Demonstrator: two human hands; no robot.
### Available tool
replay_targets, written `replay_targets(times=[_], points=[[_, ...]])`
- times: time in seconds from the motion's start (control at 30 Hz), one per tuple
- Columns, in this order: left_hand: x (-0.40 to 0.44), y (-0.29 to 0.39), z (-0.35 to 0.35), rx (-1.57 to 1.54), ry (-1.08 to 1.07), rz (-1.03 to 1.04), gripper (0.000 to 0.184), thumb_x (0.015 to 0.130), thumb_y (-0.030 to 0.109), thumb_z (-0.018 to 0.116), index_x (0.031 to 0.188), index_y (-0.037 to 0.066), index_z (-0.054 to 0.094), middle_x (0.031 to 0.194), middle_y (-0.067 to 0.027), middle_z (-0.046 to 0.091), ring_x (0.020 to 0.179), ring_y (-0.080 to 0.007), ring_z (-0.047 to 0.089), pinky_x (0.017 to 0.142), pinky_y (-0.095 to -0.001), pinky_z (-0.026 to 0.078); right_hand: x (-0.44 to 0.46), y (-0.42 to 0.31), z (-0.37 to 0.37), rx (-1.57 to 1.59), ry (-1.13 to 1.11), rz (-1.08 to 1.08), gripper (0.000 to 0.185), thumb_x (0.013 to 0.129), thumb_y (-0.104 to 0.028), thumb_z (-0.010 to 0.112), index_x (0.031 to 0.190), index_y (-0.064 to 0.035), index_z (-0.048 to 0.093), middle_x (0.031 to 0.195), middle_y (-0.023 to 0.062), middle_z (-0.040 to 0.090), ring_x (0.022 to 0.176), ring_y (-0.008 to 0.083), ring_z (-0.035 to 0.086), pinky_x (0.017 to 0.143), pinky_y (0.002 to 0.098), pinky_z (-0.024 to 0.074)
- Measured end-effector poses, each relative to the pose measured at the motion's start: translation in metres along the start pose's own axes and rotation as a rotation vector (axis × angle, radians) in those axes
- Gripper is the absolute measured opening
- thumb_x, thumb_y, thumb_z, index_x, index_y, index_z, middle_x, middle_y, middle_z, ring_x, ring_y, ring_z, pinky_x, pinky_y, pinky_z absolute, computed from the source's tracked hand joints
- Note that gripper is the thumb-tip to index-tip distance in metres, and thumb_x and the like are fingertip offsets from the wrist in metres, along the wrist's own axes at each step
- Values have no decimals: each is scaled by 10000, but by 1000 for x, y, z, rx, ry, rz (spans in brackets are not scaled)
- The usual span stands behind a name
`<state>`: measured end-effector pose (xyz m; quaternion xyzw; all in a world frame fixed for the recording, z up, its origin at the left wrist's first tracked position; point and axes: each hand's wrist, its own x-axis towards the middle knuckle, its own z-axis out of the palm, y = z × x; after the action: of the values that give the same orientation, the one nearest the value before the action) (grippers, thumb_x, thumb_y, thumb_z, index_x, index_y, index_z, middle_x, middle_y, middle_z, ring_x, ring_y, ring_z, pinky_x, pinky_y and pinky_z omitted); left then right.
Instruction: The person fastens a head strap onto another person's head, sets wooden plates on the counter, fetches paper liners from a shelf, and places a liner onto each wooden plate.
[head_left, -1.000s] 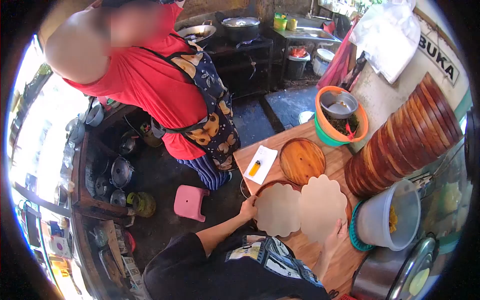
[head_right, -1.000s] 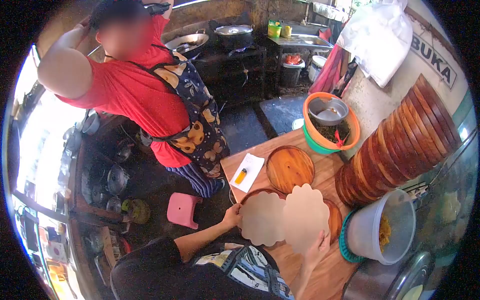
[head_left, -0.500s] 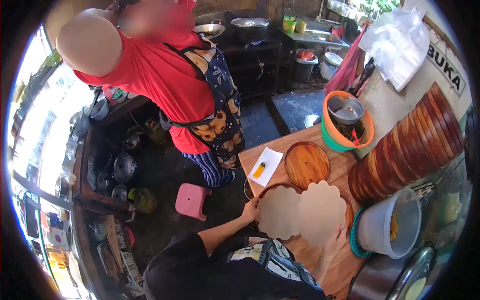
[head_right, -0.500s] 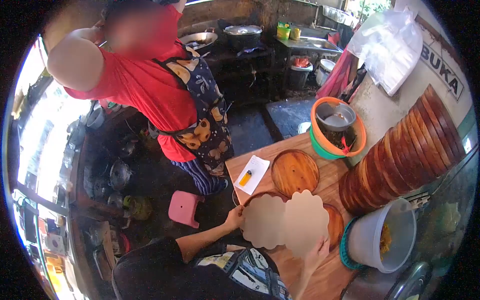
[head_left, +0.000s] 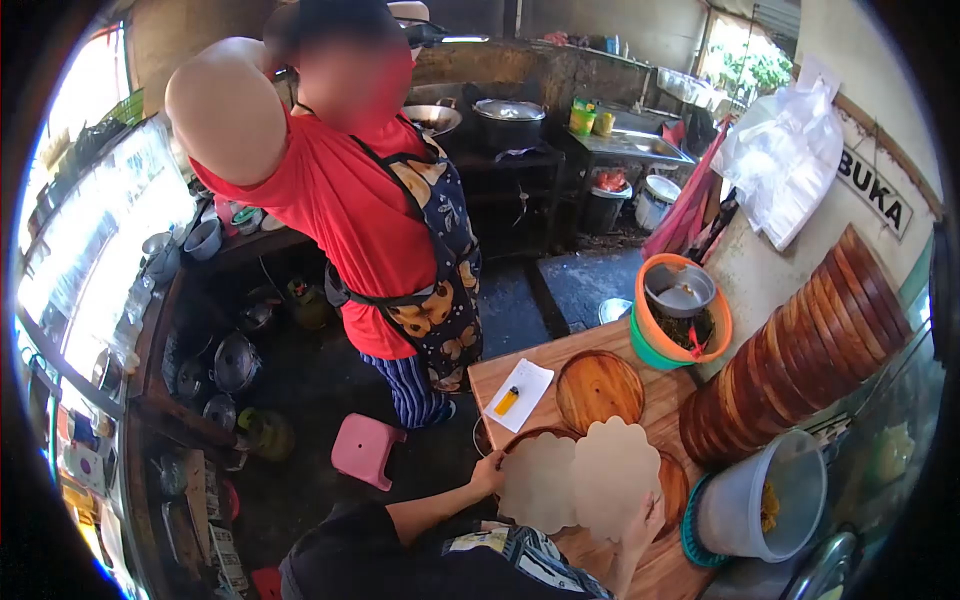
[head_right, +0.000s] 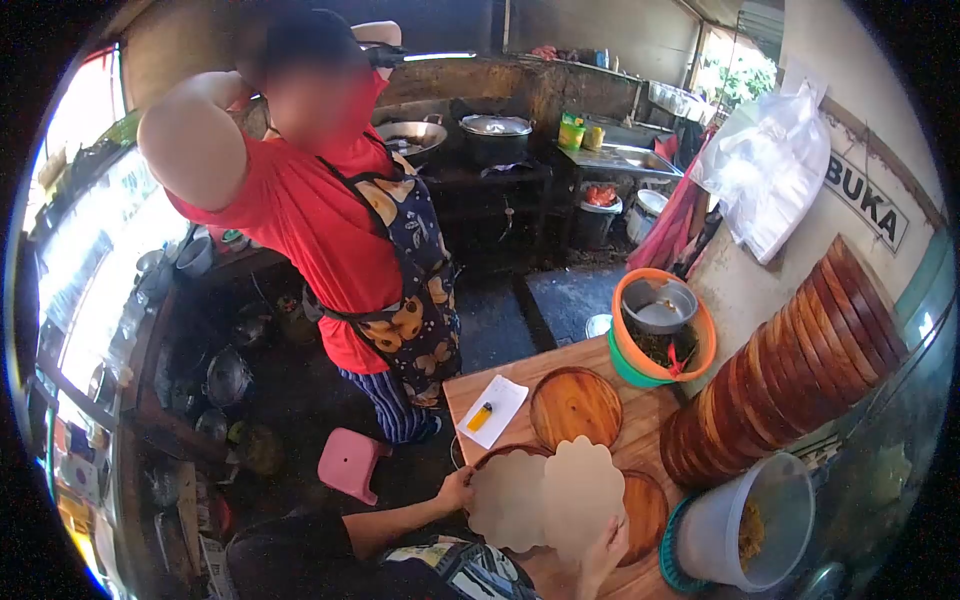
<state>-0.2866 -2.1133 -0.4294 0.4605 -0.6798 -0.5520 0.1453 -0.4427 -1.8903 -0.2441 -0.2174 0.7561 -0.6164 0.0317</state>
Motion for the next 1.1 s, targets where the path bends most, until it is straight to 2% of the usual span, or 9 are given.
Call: replay_targets(times=[0.13,0.3,0.33,0.4,0.47,0.53,0.83,0.97,1.1], points=[[14,-16,-4,-38,-2,102,327,745,126,637,1059,50,587,924,-193,657,833,-312,658,710,-382,511,4,1,7,81,-3,-19,316,977,-165,432,1156,74,536,1055,140,634,936,206,594,843,313,449],[36,-74,12,32,-51,310,310,704,62,601,1008,1,592,902,-235,623,875,-384,623,735,-422,501,9,-12,-9,-125,14,54,339,980,-173,424,1226,34,533,1224,154,577,1137,246,534,965,319,396],[27,-49,6,190,1,283,251,720,27,588,969,-6,606,870,-210,644,820,-329,641,716,-396,503,9,-6,-10,-73,69,60,330,974,-179,407,1195,21,548,1149,160,607,1069,249,570,914,333,424],[30,-50,6,-88,-136,265,229,759,-76,511,954,-9,611,843,-77,657,752,-121,604,675,-279,496,10,-16,-22,-204,101,73,341,980,-195,415,1201,35,537,1142,152,613,1067,232,566,914,322,421],[16,-19,2,-269,-225,87,393,741,-131,479,1113,-17,534,933,-76,642,828,-150,621,730,-256,493,4,-1,-33,-252,134,113,342,980,-196,424,1202,40,533,1133,139,617,1061,218,564,914,314,418],[11,-15,-2,-271,-247,47,400,747,-130,477,1128,-19,524,957,-83,645,858,-164,628,751,-263,497,1,7,-36,-19,220,126,329,983,-195,434,1191,37,538,1110,102,616,1030,168,556,902,287,414],[5,0,-4,-306,-229,-42,422,731,-138,467,1136,-29,518,1031,-98,637,934,-183,626,834,-277,479,4,3,-43,39,268,151,312,994,-204,430,1181,19,545,1080,65,607,989,122,539,889,261,409],[13,-17,6,-332,-221,3,317,769,-116,505,1074,-37,541,956,-84,646,849,-145,625,766,-259,481,8,16,-45,75,237,166,324,995,-203,430,1200,23,539,1110,75,604,1016,130,541,911,265,403],[15,-16,0,-44,-151,29,309,735,-38,563,1043,-34,538,842,-102,624,710,-145,598,680,-281,488,12,7,-34,38,212,154,335,995,-193,422,1220,27,536,1156,102,600,1067,155,542,946,281,396]])
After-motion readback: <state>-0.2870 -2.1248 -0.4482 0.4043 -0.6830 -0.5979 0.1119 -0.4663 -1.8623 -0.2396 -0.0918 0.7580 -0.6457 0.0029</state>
